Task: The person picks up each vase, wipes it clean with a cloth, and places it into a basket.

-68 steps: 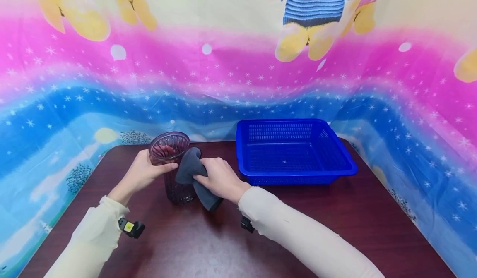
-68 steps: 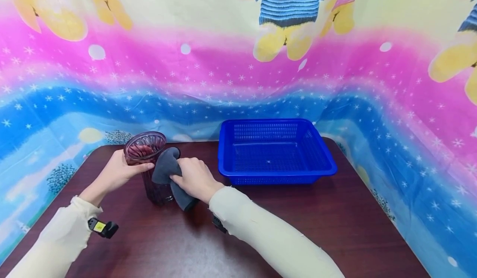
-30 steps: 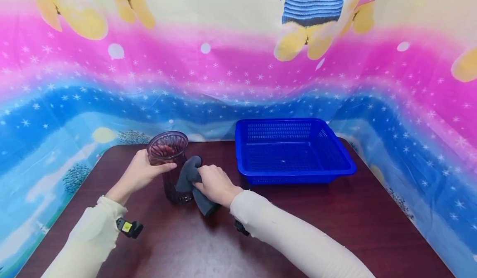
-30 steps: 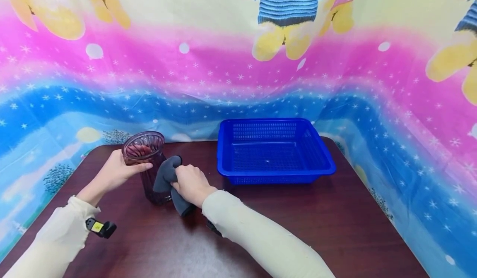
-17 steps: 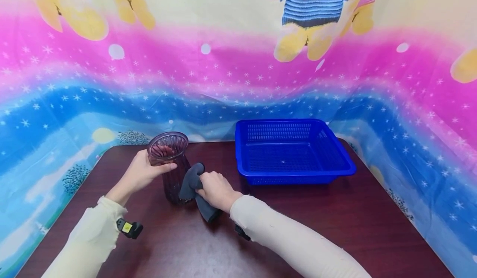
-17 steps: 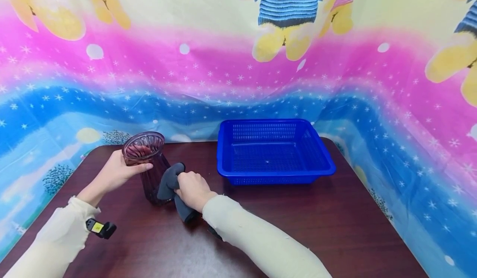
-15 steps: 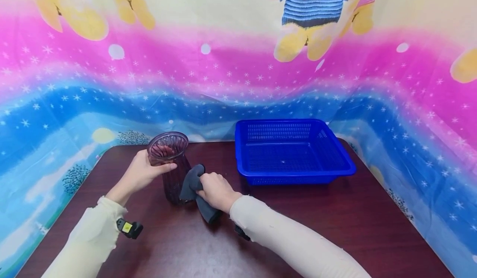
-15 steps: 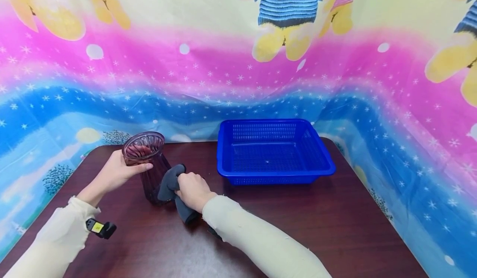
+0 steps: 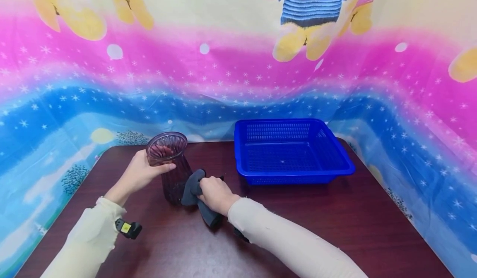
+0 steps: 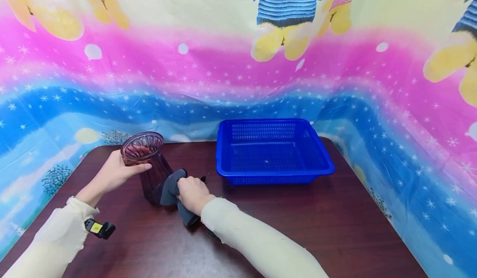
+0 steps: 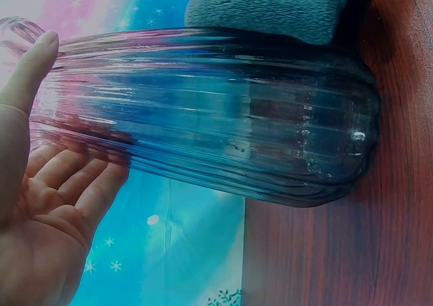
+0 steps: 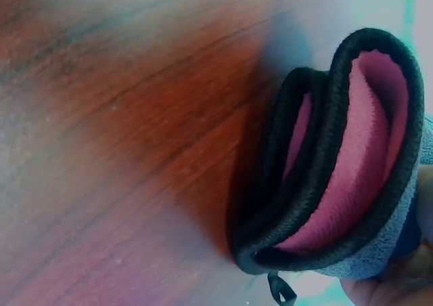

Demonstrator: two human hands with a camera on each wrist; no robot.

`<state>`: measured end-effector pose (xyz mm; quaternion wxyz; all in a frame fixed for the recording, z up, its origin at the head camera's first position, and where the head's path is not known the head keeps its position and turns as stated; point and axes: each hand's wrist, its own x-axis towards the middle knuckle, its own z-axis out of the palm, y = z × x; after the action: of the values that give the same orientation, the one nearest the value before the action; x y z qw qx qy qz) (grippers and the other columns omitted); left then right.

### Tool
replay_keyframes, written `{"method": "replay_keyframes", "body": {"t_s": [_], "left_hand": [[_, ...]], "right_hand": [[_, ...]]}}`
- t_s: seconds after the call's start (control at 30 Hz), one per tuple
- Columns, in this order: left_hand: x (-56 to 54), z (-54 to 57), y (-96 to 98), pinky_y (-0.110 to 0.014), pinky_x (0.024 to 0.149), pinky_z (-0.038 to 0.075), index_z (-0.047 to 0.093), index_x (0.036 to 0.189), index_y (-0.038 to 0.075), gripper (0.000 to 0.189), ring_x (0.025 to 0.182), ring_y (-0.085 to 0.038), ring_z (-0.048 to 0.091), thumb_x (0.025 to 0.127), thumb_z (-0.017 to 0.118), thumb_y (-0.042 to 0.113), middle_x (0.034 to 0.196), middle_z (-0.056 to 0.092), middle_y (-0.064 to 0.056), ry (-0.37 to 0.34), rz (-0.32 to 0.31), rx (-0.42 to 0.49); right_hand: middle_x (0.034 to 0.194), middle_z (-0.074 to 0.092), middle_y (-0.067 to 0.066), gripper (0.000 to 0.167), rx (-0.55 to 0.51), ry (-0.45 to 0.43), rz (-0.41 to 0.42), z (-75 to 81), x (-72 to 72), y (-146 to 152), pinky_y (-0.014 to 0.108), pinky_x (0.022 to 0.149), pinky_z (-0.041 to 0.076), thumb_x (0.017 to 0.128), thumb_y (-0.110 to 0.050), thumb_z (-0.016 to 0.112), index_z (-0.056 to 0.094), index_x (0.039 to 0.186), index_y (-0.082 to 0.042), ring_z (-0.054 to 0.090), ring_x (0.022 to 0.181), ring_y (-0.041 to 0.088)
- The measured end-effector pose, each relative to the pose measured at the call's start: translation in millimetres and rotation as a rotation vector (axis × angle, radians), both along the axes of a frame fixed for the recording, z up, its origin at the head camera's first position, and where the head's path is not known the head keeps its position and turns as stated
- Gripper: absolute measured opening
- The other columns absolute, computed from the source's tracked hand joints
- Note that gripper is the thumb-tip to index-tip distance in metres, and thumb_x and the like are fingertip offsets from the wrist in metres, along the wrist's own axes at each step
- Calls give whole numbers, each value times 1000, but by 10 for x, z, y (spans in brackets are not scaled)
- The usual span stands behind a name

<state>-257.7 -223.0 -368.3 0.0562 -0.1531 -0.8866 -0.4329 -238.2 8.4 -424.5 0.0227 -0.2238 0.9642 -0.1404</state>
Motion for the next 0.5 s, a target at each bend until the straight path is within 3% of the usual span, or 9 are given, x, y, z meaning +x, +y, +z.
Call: {"method": "replay_keyframes", "body": {"t_s": [0.5], "left_hand": [[-2,4,-2,-17,84,53,68,125,10,45,94,9,63,88,80,33,116,75,-12,16,2,-16]], "right_hand": [[87,76,7,12,75,50,10,-99,52,-24,32,60,57,90,-24,76,76,93,-12,71,73,18]]}}
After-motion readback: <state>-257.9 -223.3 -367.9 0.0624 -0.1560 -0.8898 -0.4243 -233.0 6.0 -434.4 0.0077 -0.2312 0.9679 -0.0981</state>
